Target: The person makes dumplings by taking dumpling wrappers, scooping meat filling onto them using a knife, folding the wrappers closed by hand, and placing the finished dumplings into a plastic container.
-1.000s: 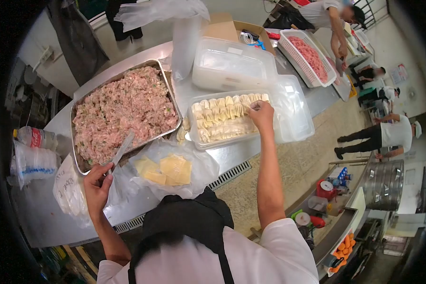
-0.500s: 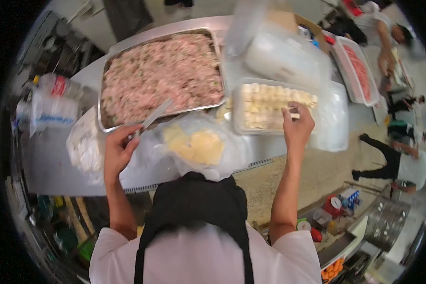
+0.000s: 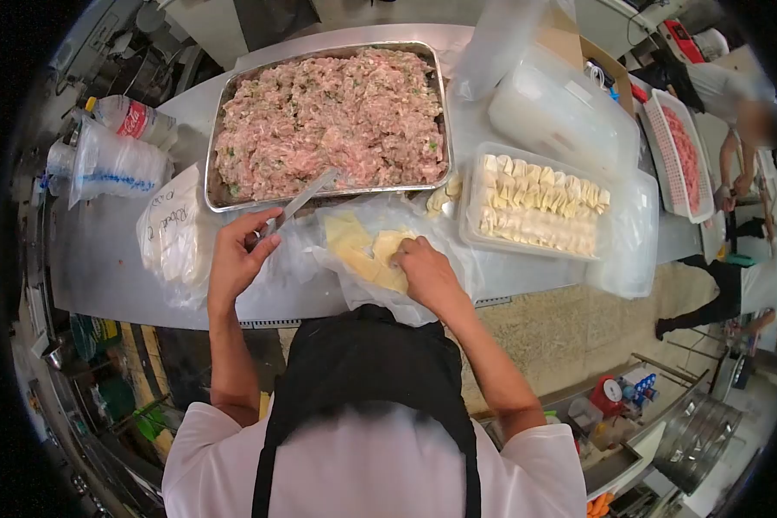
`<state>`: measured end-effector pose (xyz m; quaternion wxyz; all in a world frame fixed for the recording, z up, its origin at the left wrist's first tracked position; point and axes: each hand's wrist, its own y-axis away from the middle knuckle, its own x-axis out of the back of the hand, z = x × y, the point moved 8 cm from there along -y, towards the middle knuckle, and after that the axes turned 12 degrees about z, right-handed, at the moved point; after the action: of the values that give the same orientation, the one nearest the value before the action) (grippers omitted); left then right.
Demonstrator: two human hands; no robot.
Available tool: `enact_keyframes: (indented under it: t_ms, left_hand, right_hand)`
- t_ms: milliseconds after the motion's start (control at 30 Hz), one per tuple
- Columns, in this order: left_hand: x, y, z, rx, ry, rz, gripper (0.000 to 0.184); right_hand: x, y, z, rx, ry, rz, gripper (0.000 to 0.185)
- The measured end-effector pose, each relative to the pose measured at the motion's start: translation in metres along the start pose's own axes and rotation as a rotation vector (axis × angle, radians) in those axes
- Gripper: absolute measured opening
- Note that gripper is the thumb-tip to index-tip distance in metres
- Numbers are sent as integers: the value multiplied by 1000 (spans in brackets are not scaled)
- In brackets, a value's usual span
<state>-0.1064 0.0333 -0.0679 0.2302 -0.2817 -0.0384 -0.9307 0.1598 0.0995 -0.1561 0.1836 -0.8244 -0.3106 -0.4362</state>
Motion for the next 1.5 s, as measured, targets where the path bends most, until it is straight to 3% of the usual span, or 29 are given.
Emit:
enact_keyframes:
  t_ms: [200,267,300,367,433,500,533,600,667,767,800,900,967,1033,1067,1167,1233,1267,1333,1367,1433,1500]
  left_hand:
    - [-11,-4,-5,-13,-36,-36,38]
    - [-12,-13,3,-253,-75,22,35]
    - [-10,-20,9,-252,-78,27,35]
    - [-22,-36,25,-287,-372,-76,30]
    - [-41,-57,33,-337,-469,-103,26]
    - [-68,-78,37,-391,-564,-131,22]
    - [-85,-88,35,-437,-581,-130,21]
    - [-113,-99,18,-490,-595,-127,21]
    - [-147,-97,4,-635,-499,-337,19]
    - [-138,-104,16,-561,-344,-506,20]
    - [-127,-108,23,-514,-161,-483,23]
    - [-107,-119,22,-365,-228,-414,31]
    - [-111,-120,21,-444,-279,-332,31]
    - [-129,-117,6,-503,-541,-364,32]
    - [-132,-115,1,-501,-541,-358,32]
    - [-136,-107,1,-550,-499,-406,27]
    - [-126,-110,3,-558,-170,-521,26]
    - [-122,-111,-1,-559,-171,-516,26]
    - [-111,-110,-1,-372,98,-547,27]
    - [-105,-107,0,-376,97,-551,27]
    - [-93,-96,0,-3,170,-616,35]
    - [-89,-79,10,11,244,-603,36]
  right_hand:
    - [-1,11,11,173,-7,6,21]
    - [18,10,13,169,-276,113,13]
    - [27,10,10,175,-278,113,13]
    - [38,8,28,-256,-733,72,12]
    - [42,12,39,-184,-670,115,15]
    - [38,15,50,-345,-1506,188,24]
    - [40,14,45,-339,-1503,190,24]
    - [42,8,28,-411,-2077,194,36]
    - [29,11,32,-463,-2112,211,40]
    - [19,22,33,-605,-2204,268,54]
    - [20,26,32,-659,-2171,321,55]
    - [24,28,30,-669,-2173,369,55]
    - [22,32,29,-635,-2200,359,55]
    - [18,35,37,-611,-1739,378,53]
    - [17,36,38,-607,-1737,373,53]
    - [20,37,41,-652,-1724,442,48]
    - [16,37,51,-716,-1812,483,46]
    - [14,35,53,-712,-1811,481,46]
    - [17,28,51,-659,-1851,547,46]
    - [16,24,51,-657,-1853,553,46]
    - [17,10,46,-615,-1958,525,47]
    - [17,-8,39,-644,-2046,538,48]
